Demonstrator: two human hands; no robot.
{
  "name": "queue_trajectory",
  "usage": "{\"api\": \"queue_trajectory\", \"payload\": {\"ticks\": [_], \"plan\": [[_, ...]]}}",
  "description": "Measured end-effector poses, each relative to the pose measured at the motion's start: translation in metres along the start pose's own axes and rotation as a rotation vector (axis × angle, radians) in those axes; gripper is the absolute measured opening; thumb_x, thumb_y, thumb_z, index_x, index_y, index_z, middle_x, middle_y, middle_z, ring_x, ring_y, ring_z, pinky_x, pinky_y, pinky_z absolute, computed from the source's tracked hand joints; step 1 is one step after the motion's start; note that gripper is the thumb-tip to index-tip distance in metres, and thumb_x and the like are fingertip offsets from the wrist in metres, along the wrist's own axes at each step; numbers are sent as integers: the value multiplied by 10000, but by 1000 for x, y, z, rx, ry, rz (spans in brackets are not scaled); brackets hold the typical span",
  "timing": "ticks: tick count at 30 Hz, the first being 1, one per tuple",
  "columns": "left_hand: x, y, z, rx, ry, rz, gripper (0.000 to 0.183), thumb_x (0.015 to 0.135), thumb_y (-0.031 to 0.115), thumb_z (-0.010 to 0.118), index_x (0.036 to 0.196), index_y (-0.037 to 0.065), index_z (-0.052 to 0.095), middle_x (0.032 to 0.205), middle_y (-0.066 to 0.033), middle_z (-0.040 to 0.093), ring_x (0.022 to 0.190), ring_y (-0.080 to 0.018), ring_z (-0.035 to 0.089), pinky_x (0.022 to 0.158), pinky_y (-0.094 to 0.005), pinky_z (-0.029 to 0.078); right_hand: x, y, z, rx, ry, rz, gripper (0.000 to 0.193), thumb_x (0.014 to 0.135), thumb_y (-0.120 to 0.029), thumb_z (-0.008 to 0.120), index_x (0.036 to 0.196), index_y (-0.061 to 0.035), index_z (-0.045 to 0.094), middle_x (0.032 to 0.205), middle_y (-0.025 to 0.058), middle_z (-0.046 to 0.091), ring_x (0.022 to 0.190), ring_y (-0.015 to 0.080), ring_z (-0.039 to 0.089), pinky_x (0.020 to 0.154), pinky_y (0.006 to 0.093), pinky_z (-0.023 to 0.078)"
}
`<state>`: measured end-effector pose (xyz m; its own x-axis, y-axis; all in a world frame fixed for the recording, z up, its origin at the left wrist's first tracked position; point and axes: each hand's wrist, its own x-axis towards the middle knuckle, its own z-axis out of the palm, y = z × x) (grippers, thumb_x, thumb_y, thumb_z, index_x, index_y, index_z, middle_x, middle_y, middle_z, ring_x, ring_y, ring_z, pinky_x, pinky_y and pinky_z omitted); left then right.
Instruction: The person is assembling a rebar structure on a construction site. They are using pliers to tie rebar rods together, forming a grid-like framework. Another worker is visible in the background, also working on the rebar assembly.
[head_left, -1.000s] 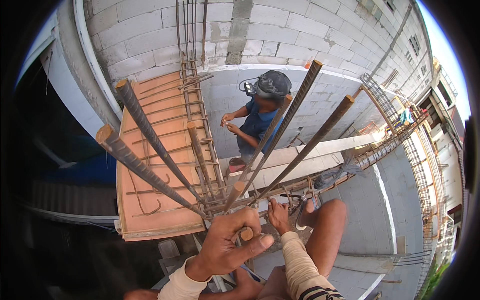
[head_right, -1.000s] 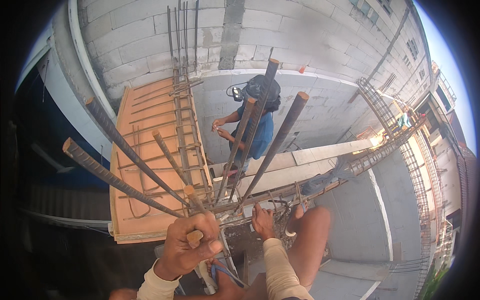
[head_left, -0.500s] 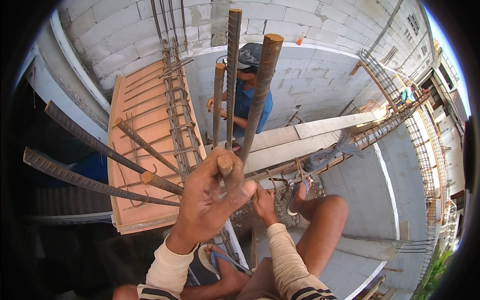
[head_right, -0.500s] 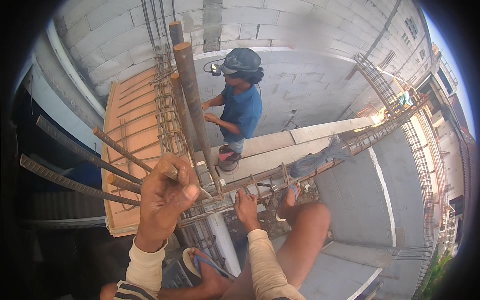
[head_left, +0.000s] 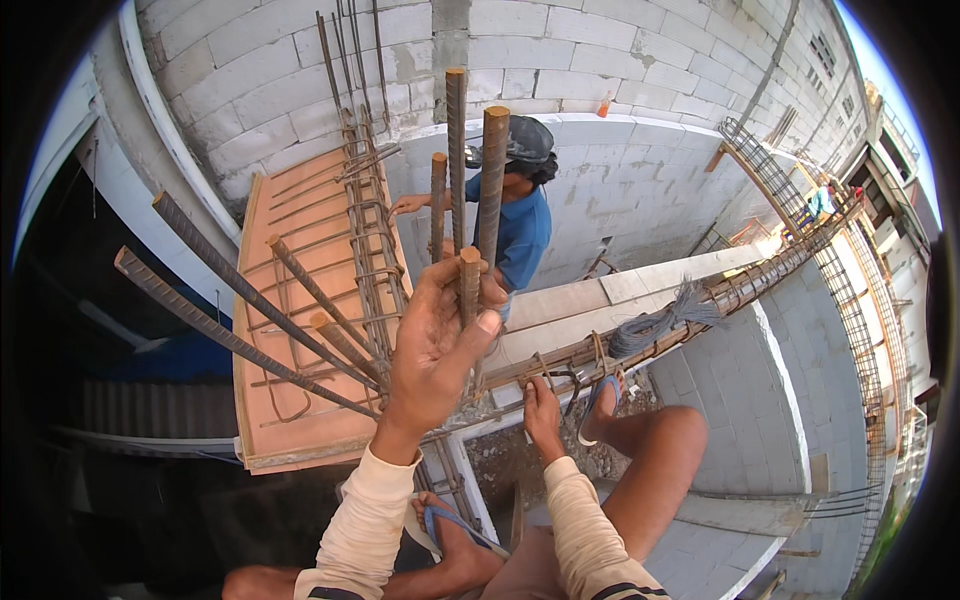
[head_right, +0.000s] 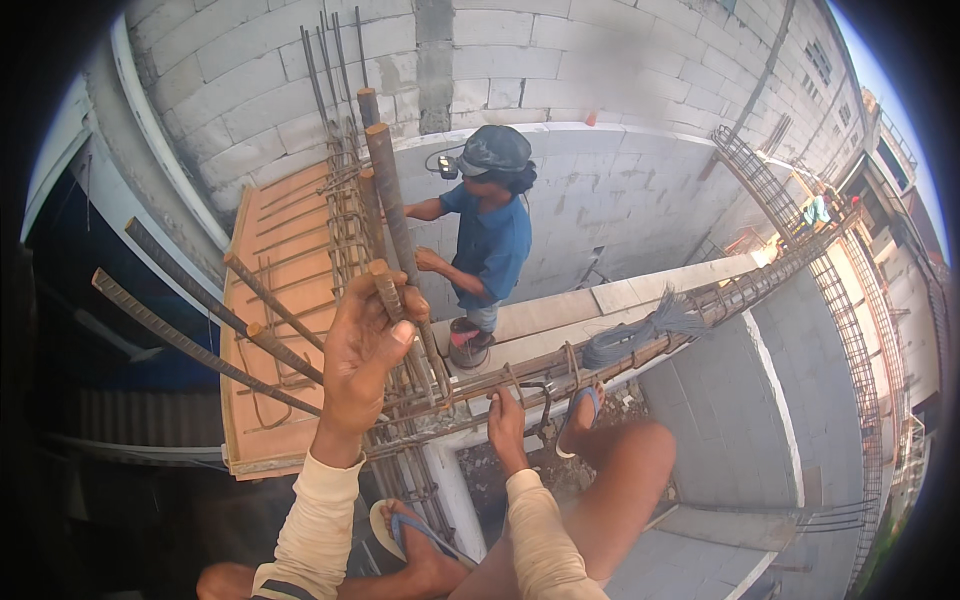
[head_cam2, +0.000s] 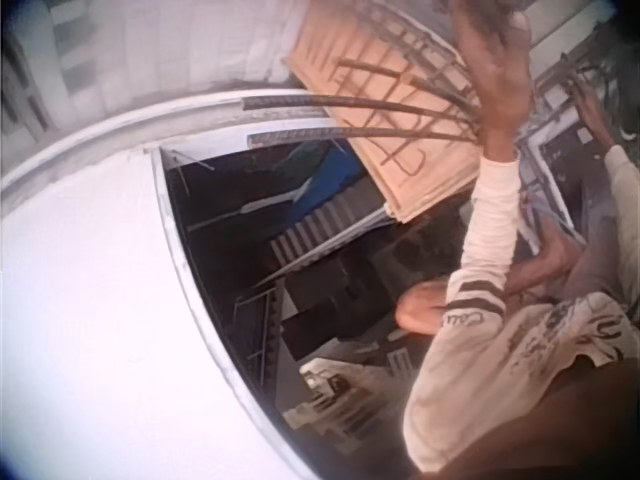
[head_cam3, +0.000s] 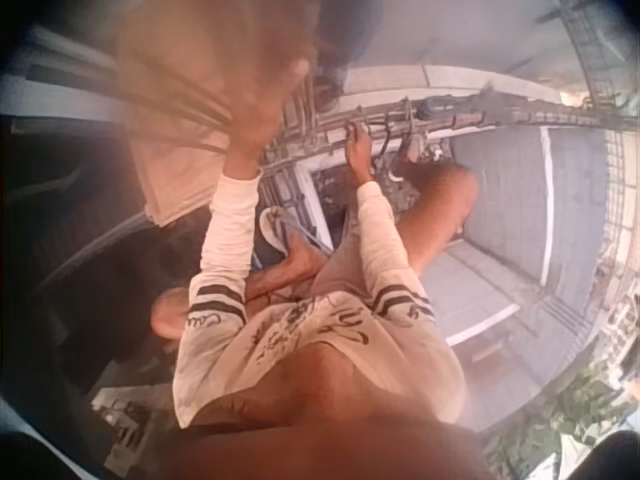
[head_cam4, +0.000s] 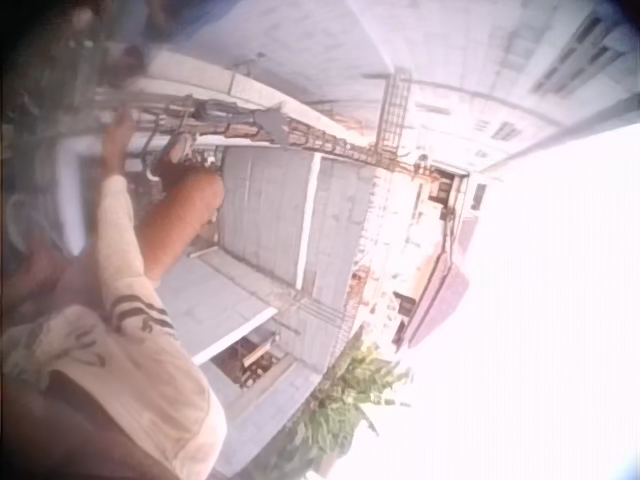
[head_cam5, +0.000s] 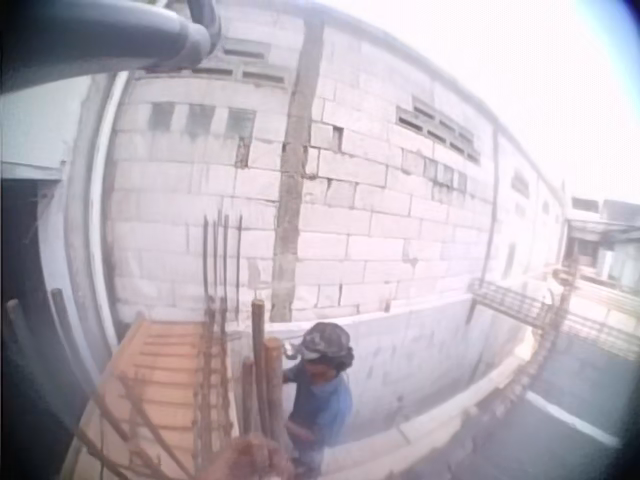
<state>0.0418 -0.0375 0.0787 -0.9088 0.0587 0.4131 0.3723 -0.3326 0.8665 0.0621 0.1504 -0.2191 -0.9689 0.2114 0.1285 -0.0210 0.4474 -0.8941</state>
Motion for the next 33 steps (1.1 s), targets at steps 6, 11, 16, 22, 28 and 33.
{"api": "queue_trajectory", "payload": {"ticks": [6, 11, 16, 22, 28, 33], "plan": [[-16, -20, 2, 352, 166, 193, 571, 880, 48, 694, 1381, -35, 432, 1297, -142, 485, 1241, -236, 525, 1066, -386, 451, 3, -5, -3, -52, -135, 113, 312, 869, -204, 696, 1097, 0, 635, 710, 119, 581, 661, 226, 563, 644, 365, 448], [-72, -76, -25, 594, 312, 16, 656, 790, 40, 774, 1362, -8, 458, 1347, -173, 466, 1259, -309, 513, 1077, -421, 447, 19, -6, 11, -65, -159, 110, 406, 776, -183, 787, 1126, -13, 670, 661, 41, 533, 637, 180, 520, 626, 341, 445], [-122, -160, -72, 1091, -66, -358, 753, 711, 86, 835, 1359, -11, 465, 1372, -213, 468, 1287, -412, 466, 1121, -470, 363, 39, -1, 13, 108, -146, 181, 427, 775, -188, 794, 1159, -38, 686, 664, -8, 508, 631, 108, 472, 610, 310, 415], [-134, -235, -101, 1287, -244, -404, 663, 728, 191, 842, 1292, -8, 556, 1335, -198, 541, 1271, -405, 482, 1097, -480, 374, 58, 5, 25, 70, -257, 69, 343, 833, -232, 737, 1121, -45, 729, 779, 101, 669, 699, 196, 605, 684, 353, 481], [-146, -253, -109, 1305, -159, -267, 517, 794, 225, 793, 1226, 11, 607, 1240, -201, 601, 1191, -397, 542, 1075, -504, 371, 100, -8, 58, -193, -479, -33, 375, 878, -315, 672, 1090, -10, 726, 982, 269, 703, 960, 431, 669, 848, 475, 513], [-147, -253, -108, 1293, -162, -236, 466, 816, 227, 770, 1202, 13, 621, 1207, -194, 622, 1146, -378, 573, 1046, -532, 371, 108, -2, 80, -358, -612, -227, 382, 900, -285, 607, 1139, 0, 693, 1020, 274, 691, 987, 458, 646, 909, 499, 496]]}}
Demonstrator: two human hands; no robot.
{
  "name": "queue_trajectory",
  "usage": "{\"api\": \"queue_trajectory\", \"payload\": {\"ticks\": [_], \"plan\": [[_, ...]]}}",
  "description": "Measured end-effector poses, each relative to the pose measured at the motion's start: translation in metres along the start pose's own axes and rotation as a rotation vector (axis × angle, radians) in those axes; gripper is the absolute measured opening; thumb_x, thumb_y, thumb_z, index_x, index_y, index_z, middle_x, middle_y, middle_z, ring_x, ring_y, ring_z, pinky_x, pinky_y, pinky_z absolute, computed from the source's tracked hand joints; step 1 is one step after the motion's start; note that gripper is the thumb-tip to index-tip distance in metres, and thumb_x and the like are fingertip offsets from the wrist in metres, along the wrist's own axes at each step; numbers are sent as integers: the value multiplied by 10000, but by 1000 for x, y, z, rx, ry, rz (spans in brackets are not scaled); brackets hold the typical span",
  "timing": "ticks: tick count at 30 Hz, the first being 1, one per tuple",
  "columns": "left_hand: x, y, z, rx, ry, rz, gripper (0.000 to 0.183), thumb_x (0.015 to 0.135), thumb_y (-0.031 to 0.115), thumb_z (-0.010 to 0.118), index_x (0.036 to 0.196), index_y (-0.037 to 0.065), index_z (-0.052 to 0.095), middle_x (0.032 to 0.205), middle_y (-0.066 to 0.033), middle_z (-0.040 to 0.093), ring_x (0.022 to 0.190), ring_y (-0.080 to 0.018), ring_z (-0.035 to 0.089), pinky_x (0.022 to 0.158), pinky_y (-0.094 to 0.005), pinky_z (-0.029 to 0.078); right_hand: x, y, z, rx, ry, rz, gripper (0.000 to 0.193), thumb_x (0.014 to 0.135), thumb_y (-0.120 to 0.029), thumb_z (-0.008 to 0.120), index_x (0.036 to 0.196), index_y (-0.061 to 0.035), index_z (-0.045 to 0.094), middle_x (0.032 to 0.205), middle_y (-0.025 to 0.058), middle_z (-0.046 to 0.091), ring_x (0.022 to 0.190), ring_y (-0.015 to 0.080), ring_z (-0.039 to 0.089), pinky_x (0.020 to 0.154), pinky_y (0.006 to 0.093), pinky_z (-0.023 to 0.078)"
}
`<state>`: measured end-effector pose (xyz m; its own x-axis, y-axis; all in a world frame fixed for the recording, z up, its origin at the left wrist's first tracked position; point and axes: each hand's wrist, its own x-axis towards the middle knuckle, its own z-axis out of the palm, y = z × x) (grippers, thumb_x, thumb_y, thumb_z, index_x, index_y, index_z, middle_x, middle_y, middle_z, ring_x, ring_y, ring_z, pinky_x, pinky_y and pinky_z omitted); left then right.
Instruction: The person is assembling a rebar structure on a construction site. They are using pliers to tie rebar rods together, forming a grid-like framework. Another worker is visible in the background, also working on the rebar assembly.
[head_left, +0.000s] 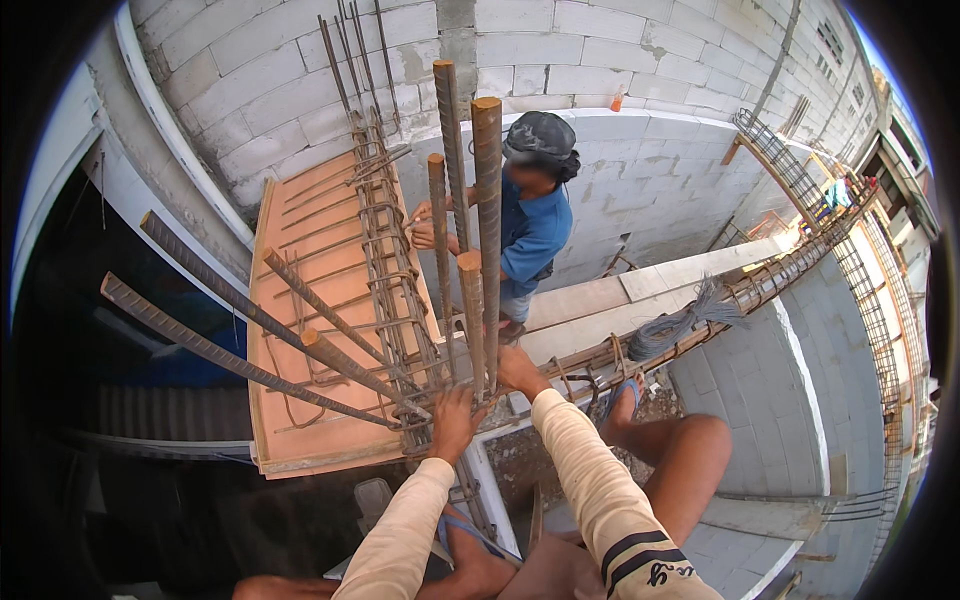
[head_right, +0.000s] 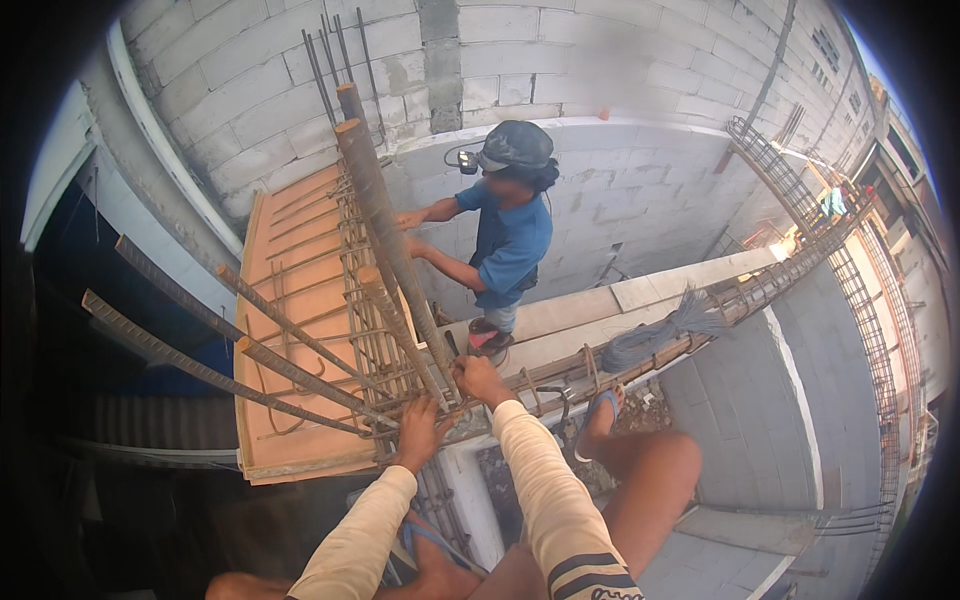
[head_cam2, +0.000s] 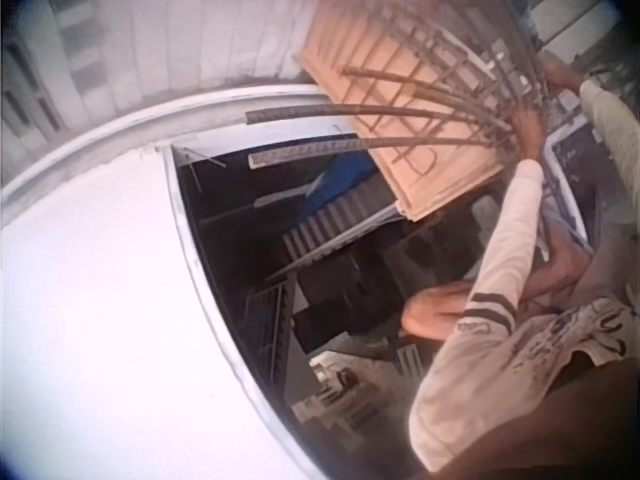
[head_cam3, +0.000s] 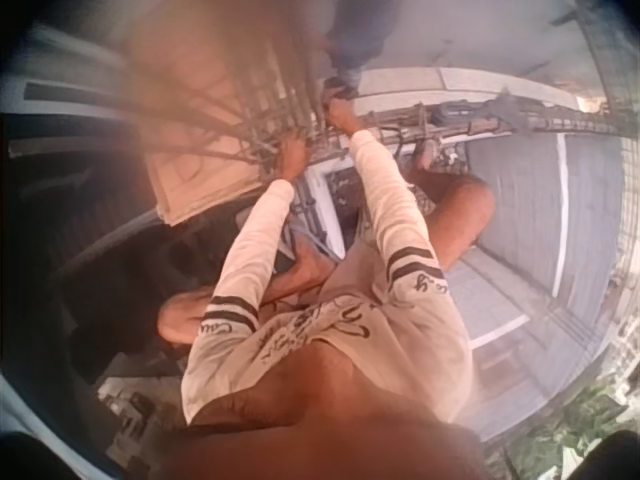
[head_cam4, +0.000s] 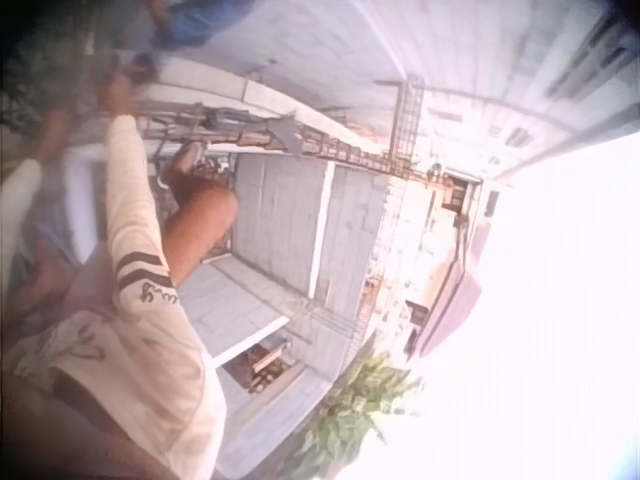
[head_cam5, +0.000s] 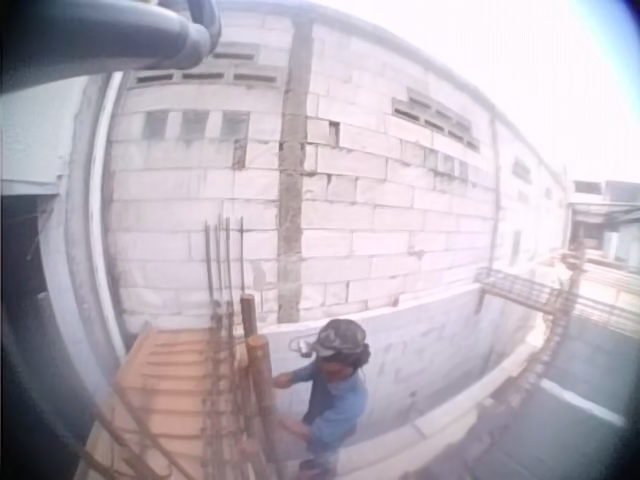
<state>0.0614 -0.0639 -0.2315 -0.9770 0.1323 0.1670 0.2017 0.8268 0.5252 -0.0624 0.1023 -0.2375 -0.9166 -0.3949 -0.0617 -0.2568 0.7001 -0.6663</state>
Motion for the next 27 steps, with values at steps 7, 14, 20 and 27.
{"api": "queue_trajectory", "payload": {"ticks": [7, 14, 20, 27], "plan": [[3, 4, 2, 7, 36, 0, 429, 832, 228, 750, 1185, 11, 639, 1150, -190, 649, 1121, -381, 594, 1044, -545, 364, 4, 22, 18, 26, -6, -58, 318, 931, -274, 546, 1058, -12, 674, 1028, 253, 692, 985, 472, 636, 921, 529, 482], [7, 4, 1, 92, 51, 41, 430, 816, 244, 765, 1119, -39, 652, 1108, -213, 667, 1053, -406, 622, 994, -504, 411, -22, -13, -10, 5, -13, 148, 364, 984, -335, 522, 1173, -27, 562, 1060, 264, 686, 1005, 500, 627, 895, 565, 463], [7, -1, 3, 45, 22, 20, 425, 798, 245, 782, 1081, -45, 654, 1092, -214, 658, 1027, -401, 622, 950, -508, 434, -73, -40, -68, 346, 45, 345, 486, 1015, -461, 445, 1378, -138, 459, 1304, 280, 601, 1220, 496, 544, 1004, 503, 420], [12, -6, -1, 107, -108, 22, 472, 851, 354, 736, 1103, -35, 644, 1148, -224, 572, 1133, -399, 527, 968, -518, 391, -99, -47, -87, 369, 13, 468, 685, 926, -529, 511, 1430, -72, 430, 1384, 284, 550, 1320, 460, 484, 1092, 471, 364]]}}
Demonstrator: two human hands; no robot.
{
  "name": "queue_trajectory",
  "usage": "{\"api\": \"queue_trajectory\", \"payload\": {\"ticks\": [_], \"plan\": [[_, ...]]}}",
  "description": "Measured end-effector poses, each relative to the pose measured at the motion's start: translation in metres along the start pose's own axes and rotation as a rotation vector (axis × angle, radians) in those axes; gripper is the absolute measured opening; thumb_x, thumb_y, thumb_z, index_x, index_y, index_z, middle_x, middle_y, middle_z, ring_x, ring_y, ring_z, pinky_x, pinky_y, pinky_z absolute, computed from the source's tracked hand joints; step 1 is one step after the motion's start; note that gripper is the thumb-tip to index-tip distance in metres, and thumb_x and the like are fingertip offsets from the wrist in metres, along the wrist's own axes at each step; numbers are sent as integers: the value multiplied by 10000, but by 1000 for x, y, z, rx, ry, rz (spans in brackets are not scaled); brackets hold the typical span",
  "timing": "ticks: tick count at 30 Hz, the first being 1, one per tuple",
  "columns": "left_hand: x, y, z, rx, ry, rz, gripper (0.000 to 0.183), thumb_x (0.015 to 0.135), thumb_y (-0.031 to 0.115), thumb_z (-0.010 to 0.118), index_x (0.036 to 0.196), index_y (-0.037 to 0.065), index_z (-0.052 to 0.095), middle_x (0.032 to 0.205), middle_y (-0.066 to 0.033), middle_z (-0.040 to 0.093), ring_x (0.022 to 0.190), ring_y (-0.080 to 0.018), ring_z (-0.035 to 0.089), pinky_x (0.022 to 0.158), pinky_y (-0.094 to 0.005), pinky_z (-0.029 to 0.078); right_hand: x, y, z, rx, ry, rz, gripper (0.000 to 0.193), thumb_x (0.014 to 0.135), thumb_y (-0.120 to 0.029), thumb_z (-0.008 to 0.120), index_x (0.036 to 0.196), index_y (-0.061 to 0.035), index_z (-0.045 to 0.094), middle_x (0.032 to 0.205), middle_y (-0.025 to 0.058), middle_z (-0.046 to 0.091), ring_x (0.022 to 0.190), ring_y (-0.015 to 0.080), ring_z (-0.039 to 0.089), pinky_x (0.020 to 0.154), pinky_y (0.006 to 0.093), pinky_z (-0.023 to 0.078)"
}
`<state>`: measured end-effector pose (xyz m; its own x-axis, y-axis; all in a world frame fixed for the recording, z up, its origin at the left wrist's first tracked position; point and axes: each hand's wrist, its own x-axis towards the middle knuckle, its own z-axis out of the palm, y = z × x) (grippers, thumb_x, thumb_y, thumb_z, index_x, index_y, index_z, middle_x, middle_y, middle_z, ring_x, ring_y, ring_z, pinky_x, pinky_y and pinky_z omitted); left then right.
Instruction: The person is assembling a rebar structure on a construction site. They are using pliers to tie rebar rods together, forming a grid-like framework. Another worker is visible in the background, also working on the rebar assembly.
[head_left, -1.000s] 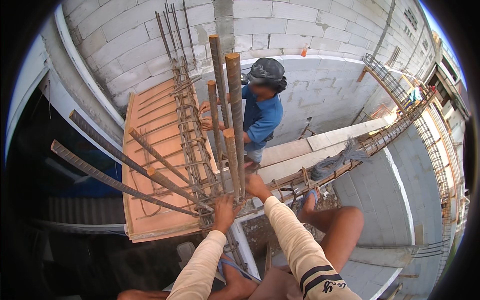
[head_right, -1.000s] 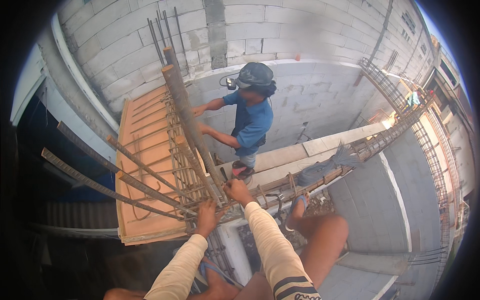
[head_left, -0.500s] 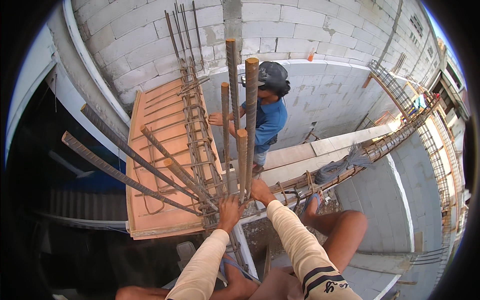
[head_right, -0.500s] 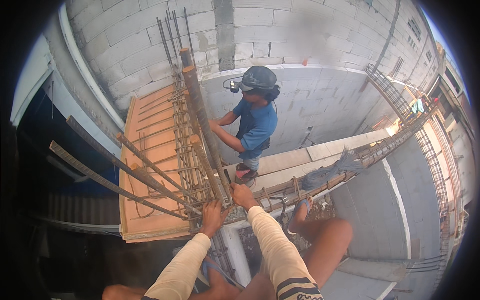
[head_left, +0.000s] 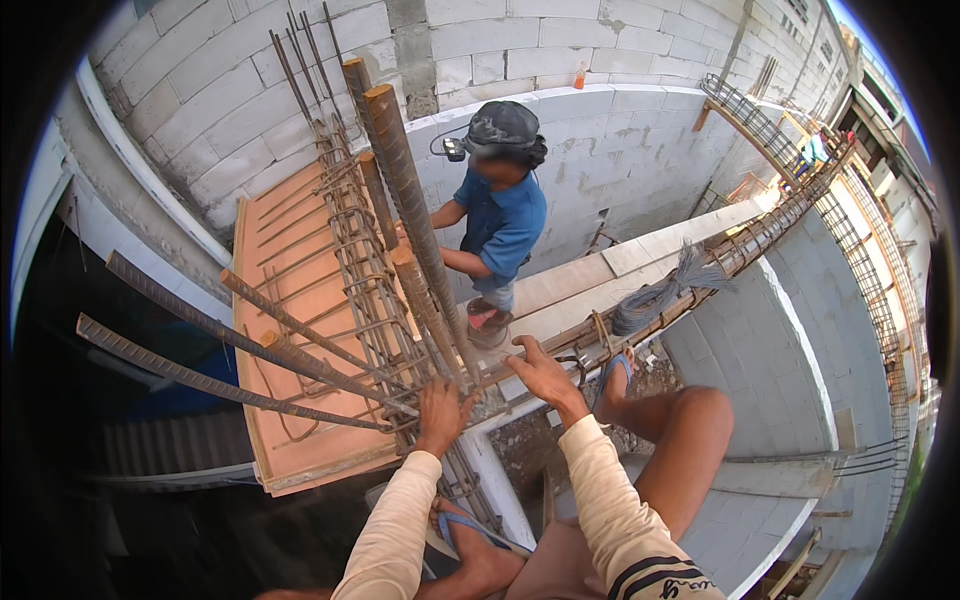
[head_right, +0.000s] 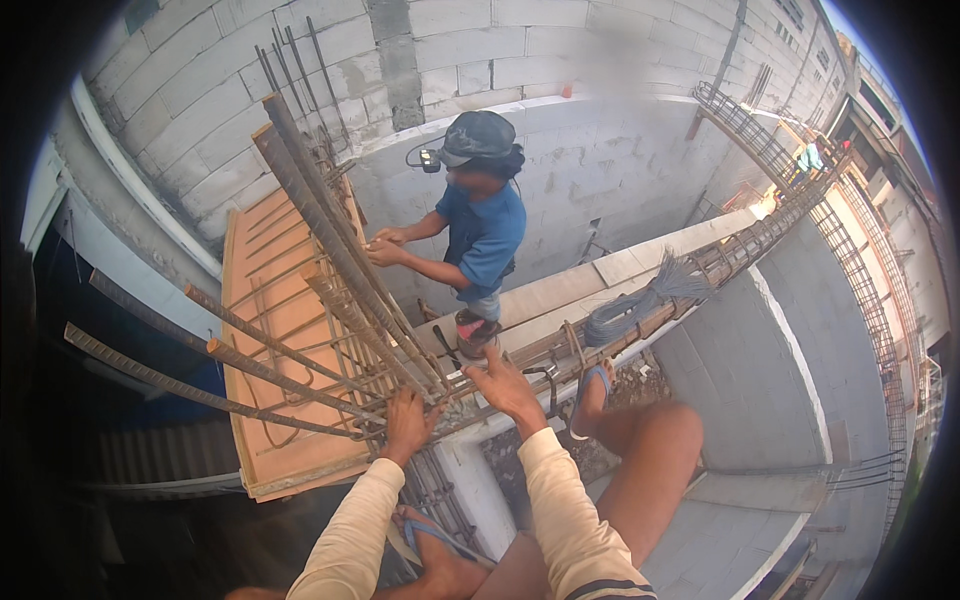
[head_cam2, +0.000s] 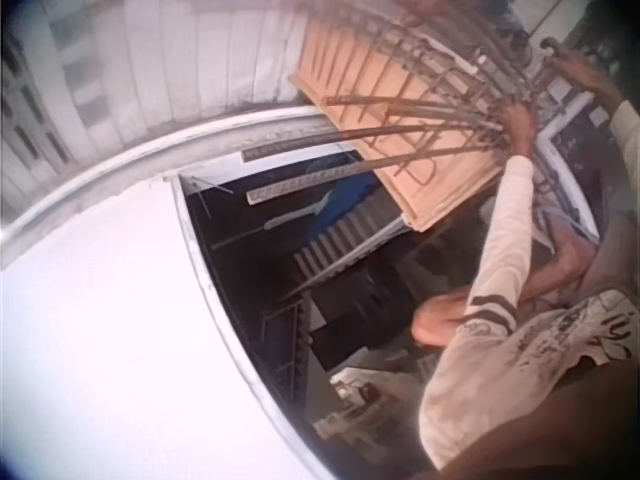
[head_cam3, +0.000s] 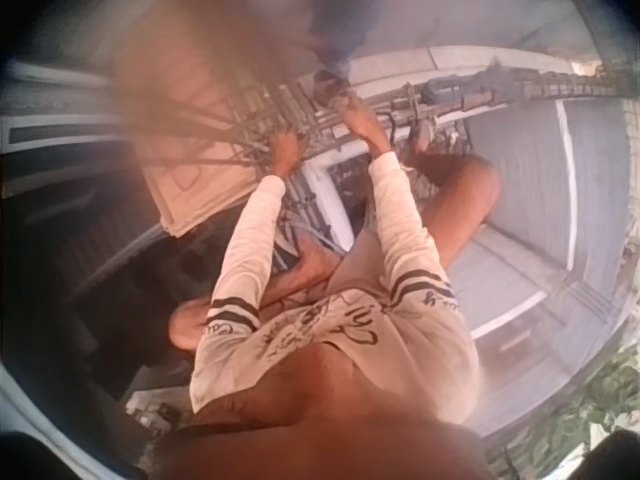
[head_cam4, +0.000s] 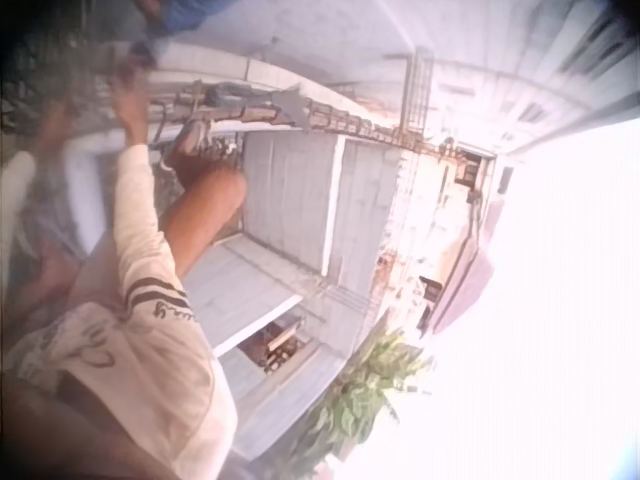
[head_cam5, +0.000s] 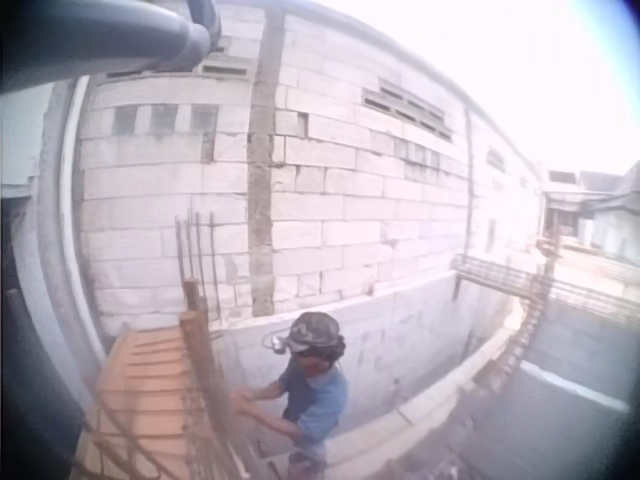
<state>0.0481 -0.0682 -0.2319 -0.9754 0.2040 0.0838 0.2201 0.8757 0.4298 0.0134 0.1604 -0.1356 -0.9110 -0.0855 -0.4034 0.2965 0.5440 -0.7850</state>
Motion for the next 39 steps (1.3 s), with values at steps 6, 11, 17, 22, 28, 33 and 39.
{"api": "queue_trajectory", "payload": {"ticks": [6, 11, 17, 22, 28, 33, 39], "plan": [[-1, 4, -3, -33, -21, -47, 476, 860, 342, 726, 1125, -45, 649, 1210, -215, 524, 1174, -389, 491, 973, -509, 379, -11, 40, 7, 35, -34, 76, 699, 899, -535, 508, 1420, -71, 474, 1464, 265, 485, 1371, 435, 440, 1118, 464, 354], [0, 4, -3, -49, -37, -64, 461, 839, 307, 746, 1121, -45, 654, 1194, -203, 528, 1178, -391, 486, 969, -515, 377, -7, 61, 6, 24, -128, -10, 512, 948, -423, 487, 1339, -104, 570, 1359, 225, 584, 1280, 407, 527, 1060, 445, 399], [0, 0, -1, -96, 20, -26, 466, 831, 312, 759, 1142, -20, 658, 1185, -203, 532, 1182, -399, 481, 966, -523, 378, -10, 58, 1, -63, 44, -12, 289, 933, -285, 573, 1052, -64, 718, 1030, 229, 698, 1013, 408, 653, 869, 486, 489], [1, 1, -3, -94, -28, -64, 473, 835, 320, 756, 1159, -9, 654, 1190, -201, 532, 1191, -400, 474, 964, -527, 376, -11, 60, 0, -180, 189, 24, 265, 912, -271, 623, 1061, -93, 751, 996, 221, 715, 983, 426, 665, 881, 494, 510], [1, 1, -5, -119, -13, -64, 466, 828, 317, 761, 1170, 19, 654, 1144, -178, 534, 1148, -388, 489, 943, -516, 378, -16, 65, 1, -207, 105, 64, 246, 885, -255, 662, 1049, -105, 766, 996, 214, 720, 975, 414, 673, 884, 488, 517], [0, 1, -4, -137, 5, -59, 463, 815, 305, 773, 1168, 28, 657, 1120, -165, 536, 1125, -378, 498, 944, -507, 377, -19, 63, -18, -262, 112, -1, 227, 866, -237, 674, 1013, -96, 774, 929, 197, 728, 921, 399, 688, 867, 485, 525], [0, 4, -4, -149, 16, -79, 484, 807, 311, 781, 1182, 29, 660, 1149, -165, 545, 1147, -368, 498, 964, -492, 377, -8, 55, 25, -462, 187, -78, 186, 871, -204, 648, 941, -77, 763, 870, 223, 714, 875, 400, 692, 810, 511, 534]]}}
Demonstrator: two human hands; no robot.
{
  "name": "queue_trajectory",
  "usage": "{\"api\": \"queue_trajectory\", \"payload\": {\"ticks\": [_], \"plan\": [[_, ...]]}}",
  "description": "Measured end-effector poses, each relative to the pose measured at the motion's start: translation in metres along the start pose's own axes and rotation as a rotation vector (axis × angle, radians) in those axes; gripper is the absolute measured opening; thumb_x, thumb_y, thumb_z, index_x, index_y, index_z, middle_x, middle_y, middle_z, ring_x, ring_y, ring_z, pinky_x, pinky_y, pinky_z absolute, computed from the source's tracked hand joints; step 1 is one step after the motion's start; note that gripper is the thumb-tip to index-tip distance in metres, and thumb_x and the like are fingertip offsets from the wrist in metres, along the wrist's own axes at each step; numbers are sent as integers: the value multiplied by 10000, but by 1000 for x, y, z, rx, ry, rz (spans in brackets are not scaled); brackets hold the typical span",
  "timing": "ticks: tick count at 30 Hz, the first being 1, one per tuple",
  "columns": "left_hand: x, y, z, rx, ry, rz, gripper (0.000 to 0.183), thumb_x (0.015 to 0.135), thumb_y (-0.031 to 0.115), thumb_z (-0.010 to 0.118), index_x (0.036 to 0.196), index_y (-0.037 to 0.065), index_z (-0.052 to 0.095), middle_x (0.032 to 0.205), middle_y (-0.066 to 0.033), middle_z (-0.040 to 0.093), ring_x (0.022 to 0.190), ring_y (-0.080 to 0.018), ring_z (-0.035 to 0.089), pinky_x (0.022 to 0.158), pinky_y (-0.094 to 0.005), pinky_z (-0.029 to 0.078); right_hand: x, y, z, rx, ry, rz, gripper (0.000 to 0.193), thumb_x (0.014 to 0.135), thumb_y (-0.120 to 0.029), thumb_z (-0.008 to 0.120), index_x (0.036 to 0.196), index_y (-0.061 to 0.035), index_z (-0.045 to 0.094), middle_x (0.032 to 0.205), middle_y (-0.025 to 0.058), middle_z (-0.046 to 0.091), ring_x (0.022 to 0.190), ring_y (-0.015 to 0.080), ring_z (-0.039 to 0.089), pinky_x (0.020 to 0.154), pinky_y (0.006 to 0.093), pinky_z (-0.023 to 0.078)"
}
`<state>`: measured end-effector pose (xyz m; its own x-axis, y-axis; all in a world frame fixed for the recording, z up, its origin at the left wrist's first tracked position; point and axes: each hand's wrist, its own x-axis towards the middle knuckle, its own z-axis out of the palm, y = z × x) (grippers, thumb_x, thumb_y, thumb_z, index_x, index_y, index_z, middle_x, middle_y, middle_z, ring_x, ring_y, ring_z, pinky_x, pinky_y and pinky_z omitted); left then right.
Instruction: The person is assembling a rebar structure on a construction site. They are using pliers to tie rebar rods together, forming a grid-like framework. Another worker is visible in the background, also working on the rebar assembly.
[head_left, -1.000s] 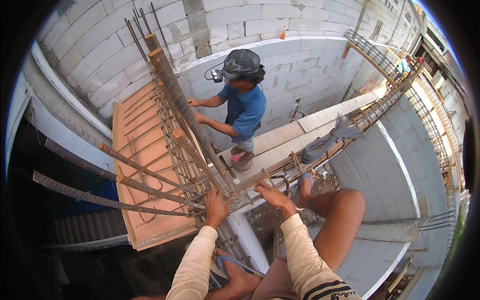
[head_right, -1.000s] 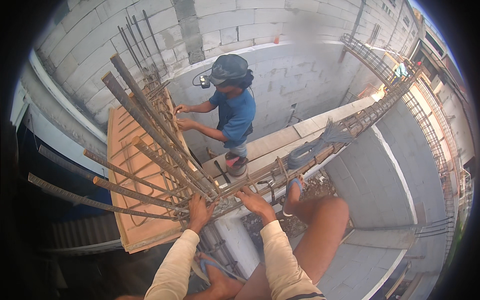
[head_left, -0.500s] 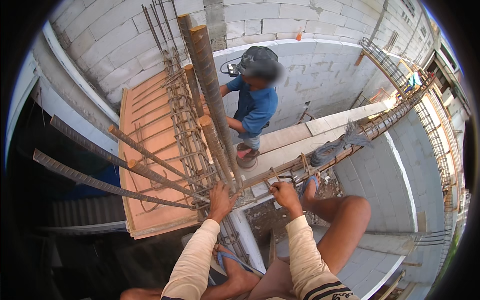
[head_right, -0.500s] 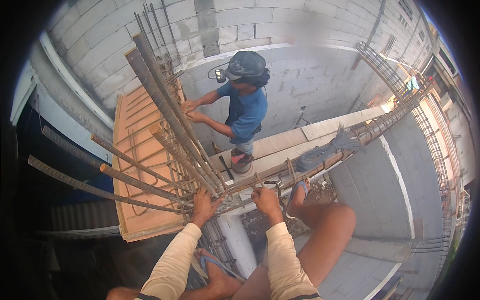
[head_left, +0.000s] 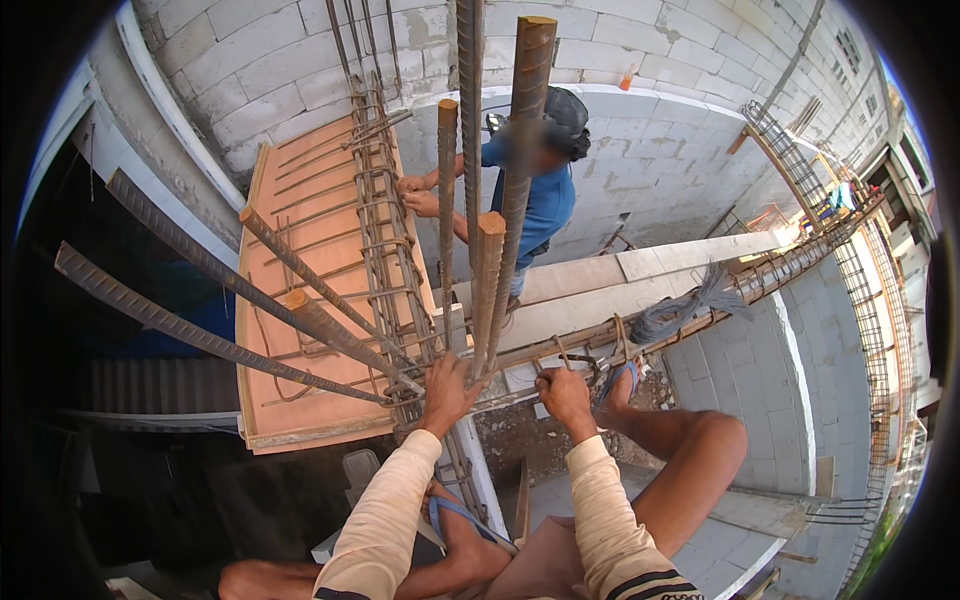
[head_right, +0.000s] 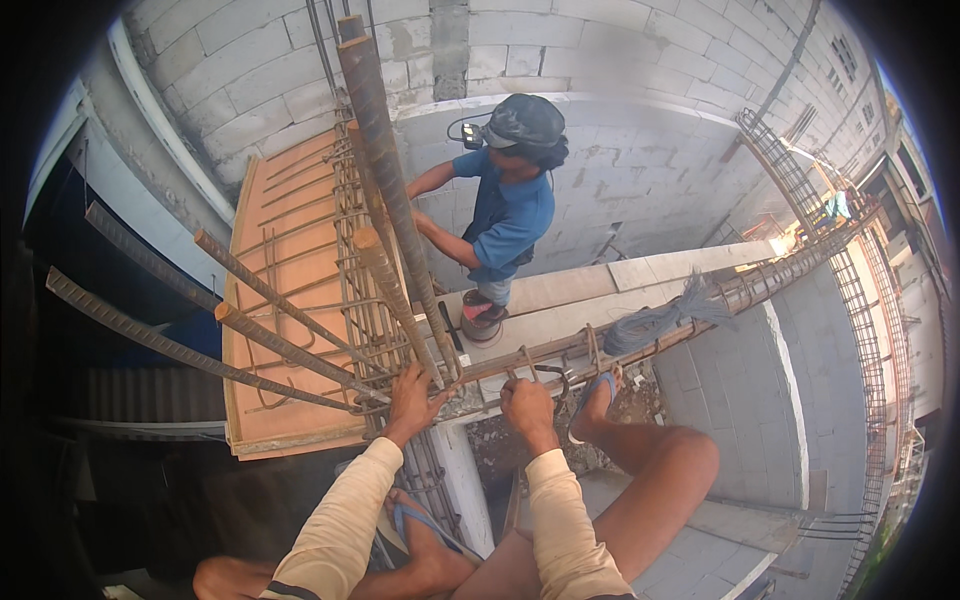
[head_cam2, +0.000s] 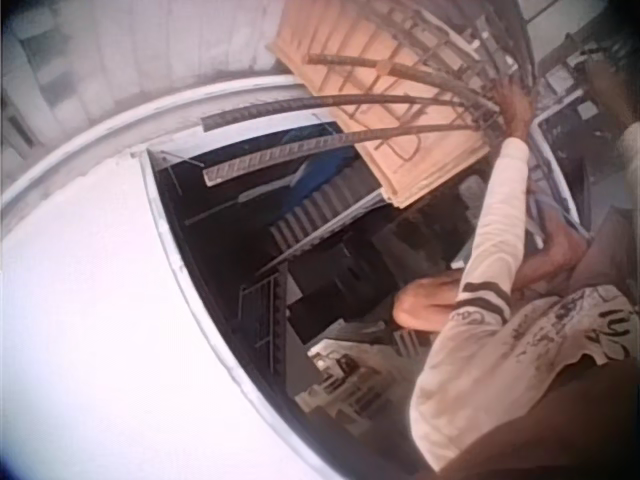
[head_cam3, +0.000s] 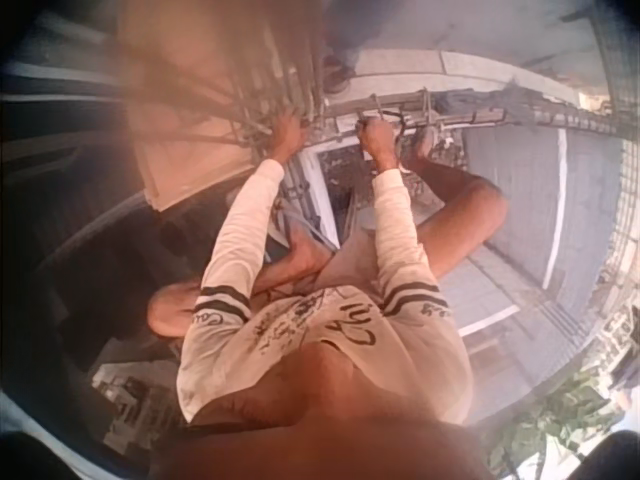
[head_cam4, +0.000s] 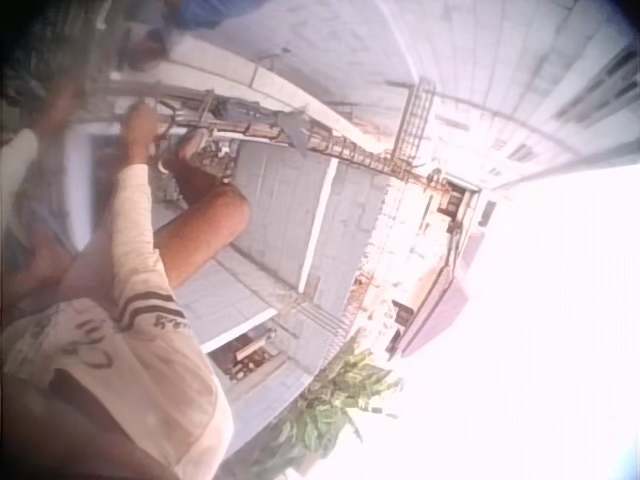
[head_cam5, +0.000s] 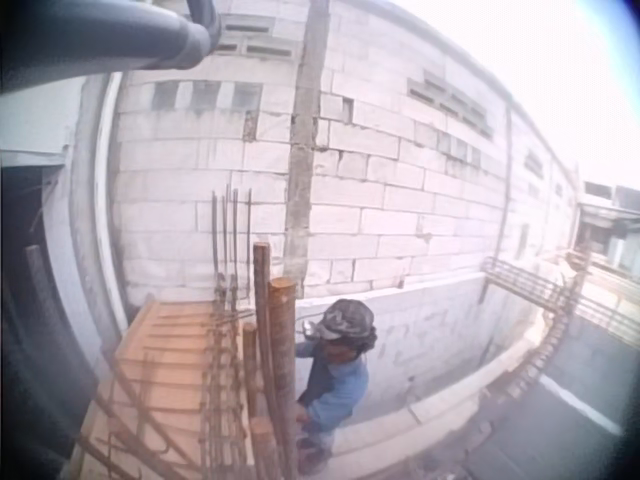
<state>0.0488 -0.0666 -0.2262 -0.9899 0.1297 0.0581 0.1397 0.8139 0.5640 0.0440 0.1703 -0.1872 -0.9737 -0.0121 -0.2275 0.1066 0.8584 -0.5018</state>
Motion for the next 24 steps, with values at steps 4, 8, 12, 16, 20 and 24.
{"api": "queue_trajectory", "payload": {"ticks": [4, 8, 12, 16, 20, 24], "plan": [[2, -2, 0, -25, -7, -1, 489, 794, 311, 792, 1179, 34, 671, 1150, -167, 558, 1155, -369, 505, 970, -485, 380, 5, -17, 42, -9, 182, -77, 163, 885, -173, 625, 929, -72, 746, 843, 238, 694, 831, 426, 677, 771, 525, 530], [7, -6, 2, -72, -20, -29, 506, 767, 326, 813, 1166, 41, 687, 1141, -170, 571, 1158, -373, 514, 966, -487, 386, 9, -24, 64, 58, 335, -253, 166, 881, -160, 633, 967, -77, 748, 872, 240, 685, 832, 437, 663, 749, 530, 527], [13, -12, 6, -90, -82, -48, 527, 746, 356, 830, 1152, 48, 698, 1136, -169, 575, 1157, -370, 527, 955, -498, 396, 9, -27, 69, 209, 272, -154, 178, 871, -155, 639, 990, -83, 751, 885, 252, 683, 856, 444, 659, 757, 537, 521], [15, -19, 11, -29, -82, -52, 541, 736, 384, 839, 1161, 77, 707, 1112, -168, 589, 1150, -371, 543, 955, -506, 400, 11, -25, 66, 310, 115, -102, 225, 864, -163, 637, 1044, -106, 760, 911, 268, 689, 913, 434, 665, 796, 531, 523], [22, -28, 14, -72, -172, -82, 568, 700, 420, 857, 1175, 142, 718, 1112, -176, 606, 1161, -381, 545, 963, -513, 400, 20, -16, 59, 393, -55, -186, 281, 861, -176, 631, 1108, -137, 758, 967, 256, 697, 965, 422, 666, 843, 505, 523], [26, -31, 16, -142, -158, -144, 580, 660, 406, 878, 1174, 186, 722, 1137, -177, 616, 1169, -370, 547, 963, -515, 400, 31, -9, 56, 363, -117, -214, 296, 879, -174, 626, 1150, -132, 738, 1014, 233, 701, 977, 430, 657, 870, 477, 519]]}}
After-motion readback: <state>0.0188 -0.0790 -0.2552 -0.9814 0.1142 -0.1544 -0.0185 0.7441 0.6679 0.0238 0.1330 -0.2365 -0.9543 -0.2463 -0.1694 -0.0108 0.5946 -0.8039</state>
